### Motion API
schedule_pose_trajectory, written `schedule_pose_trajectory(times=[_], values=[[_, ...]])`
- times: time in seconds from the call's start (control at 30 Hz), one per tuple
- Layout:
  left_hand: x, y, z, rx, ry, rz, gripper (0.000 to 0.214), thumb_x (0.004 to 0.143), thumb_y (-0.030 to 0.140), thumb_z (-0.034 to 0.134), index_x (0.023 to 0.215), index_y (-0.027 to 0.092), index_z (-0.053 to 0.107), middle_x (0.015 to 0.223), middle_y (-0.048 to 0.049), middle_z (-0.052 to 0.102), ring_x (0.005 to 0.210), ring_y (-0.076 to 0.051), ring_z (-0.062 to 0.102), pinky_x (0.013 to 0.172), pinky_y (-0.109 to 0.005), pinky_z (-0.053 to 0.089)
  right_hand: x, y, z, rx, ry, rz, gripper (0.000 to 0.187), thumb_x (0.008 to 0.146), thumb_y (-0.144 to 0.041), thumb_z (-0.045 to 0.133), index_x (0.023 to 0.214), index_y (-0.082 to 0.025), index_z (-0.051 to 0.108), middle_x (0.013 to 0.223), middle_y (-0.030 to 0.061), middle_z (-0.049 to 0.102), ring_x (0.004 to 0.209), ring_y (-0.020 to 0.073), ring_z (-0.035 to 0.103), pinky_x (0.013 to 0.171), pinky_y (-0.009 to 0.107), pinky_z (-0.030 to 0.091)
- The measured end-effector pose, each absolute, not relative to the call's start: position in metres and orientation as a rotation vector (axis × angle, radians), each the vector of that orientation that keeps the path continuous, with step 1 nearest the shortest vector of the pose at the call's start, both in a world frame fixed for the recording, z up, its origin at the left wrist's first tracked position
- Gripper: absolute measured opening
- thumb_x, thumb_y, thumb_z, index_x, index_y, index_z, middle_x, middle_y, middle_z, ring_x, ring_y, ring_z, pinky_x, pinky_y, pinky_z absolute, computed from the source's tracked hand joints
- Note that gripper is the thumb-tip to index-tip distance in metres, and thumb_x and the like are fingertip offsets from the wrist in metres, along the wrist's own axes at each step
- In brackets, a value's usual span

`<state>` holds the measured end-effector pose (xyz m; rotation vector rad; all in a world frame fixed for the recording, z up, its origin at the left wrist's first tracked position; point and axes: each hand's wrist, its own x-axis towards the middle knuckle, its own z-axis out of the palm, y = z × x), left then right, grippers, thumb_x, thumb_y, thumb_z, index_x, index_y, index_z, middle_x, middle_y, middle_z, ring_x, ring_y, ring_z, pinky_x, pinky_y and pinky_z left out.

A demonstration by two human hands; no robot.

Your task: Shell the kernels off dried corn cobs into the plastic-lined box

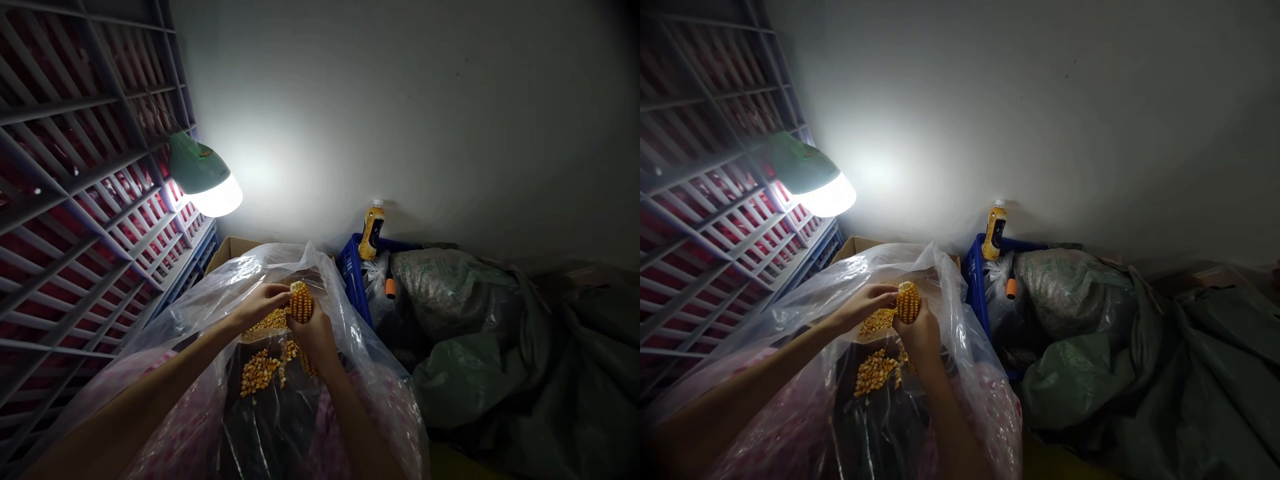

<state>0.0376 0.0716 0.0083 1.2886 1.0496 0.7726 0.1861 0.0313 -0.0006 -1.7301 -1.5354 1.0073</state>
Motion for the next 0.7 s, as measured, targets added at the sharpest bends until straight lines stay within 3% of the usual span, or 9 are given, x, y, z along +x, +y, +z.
schedule_pose_trajectory(times=[0.2, 0.33, 0.43, 0.57, 0.7], values=[[0.040, 0.072, 0.004, 1.466, 1.125, 0.763, 0.030, 0.073, 0.042, 0.056, 0.063, 0.014, 0.059, 0.060, 0.0012, 0.055, 0.059, -0.012, 0.050, 0.056, -0.024, 0.042, 0.187, 0.028, 0.000, -1.739, -1.607, 0.968, 0.039, 0.067, -0.032, 0.064, 0.104, -0.021, 0.055, 0.082, 0.0029, 0.067, 0.071, 0.0211, 0.062, 0.059, 0.028, 0.041], [0.042, 0.072, 0.000, 1.313, 1.155, 0.871, 0.017, 0.069, 0.030, 0.053, 0.067, 0.015, 0.061, 0.066, -0.0005, 0.060, 0.067, -0.014, 0.055, 0.066, -0.027, 0.047, 0.186, 0.029, 0.002, -1.654, -1.508, 1.095, 0.042, 0.066, -0.034, 0.066, 0.105, -0.021, 0.057, 0.086, 0.0024, 0.068, 0.075, 0.0206, 0.063, 0.063, 0.028, 0.044], [0.041, 0.071, 0.005, 1.283, 1.055, 0.845, 0.023, 0.068, 0.032, 0.053, 0.077, 0.014, 0.064, 0.075, -0.0028, 0.064, 0.074, -0.016, 0.058, 0.073, -0.030, 0.048, 0.186, 0.031, 0.003, -1.653, -1.447, 1.132, 0.045, 0.064, -0.034, 0.068, 0.105, -0.020, 0.057, 0.087, 0.0026, 0.068, 0.077, 0.0207, 0.064, 0.065, 0.029, 0.046], [0.040, 0.070, 0.013, 1.348, 1.004, 0.775, 0.030, 0.071, 0.042, 0.057, 0.075, 0.013, 0.062, 0.072, -0.0022, 0.062, 0.072, -0.016, 0.056, 0.067, -0.028, 0.045, 0.188, 0.030, 0.003, -1.663, -1.463, 1.110, 0.040, 0.066, -0.034, 0.065, 0.102, -0.020, 0.057, 0.082, 0.0020, 0.068, 0.072, 0.0201, 0.063, 0.062, 0.028, 0.045], [0.043, 0.071, 0.007, 1.424, 1.066, 0.796, 0.023, 0.070, 0.037, 0.056, 0.064, 0.015, 0.056, 0.062, 0.0015, 0.056, 0.061, -0.012, 0.049, 0.058, -0.025, 0.041, 0.188, 0.028, 0.002, -1.659, -1.496, 1.102, 0.041, 0.065, -0.033, 0.066, 0.104, -0.020, 0.057, 0.082, 0.0017, 0.068, 0.072, 0.0208, 0.064, 0.061, 0.028, 0.045]])
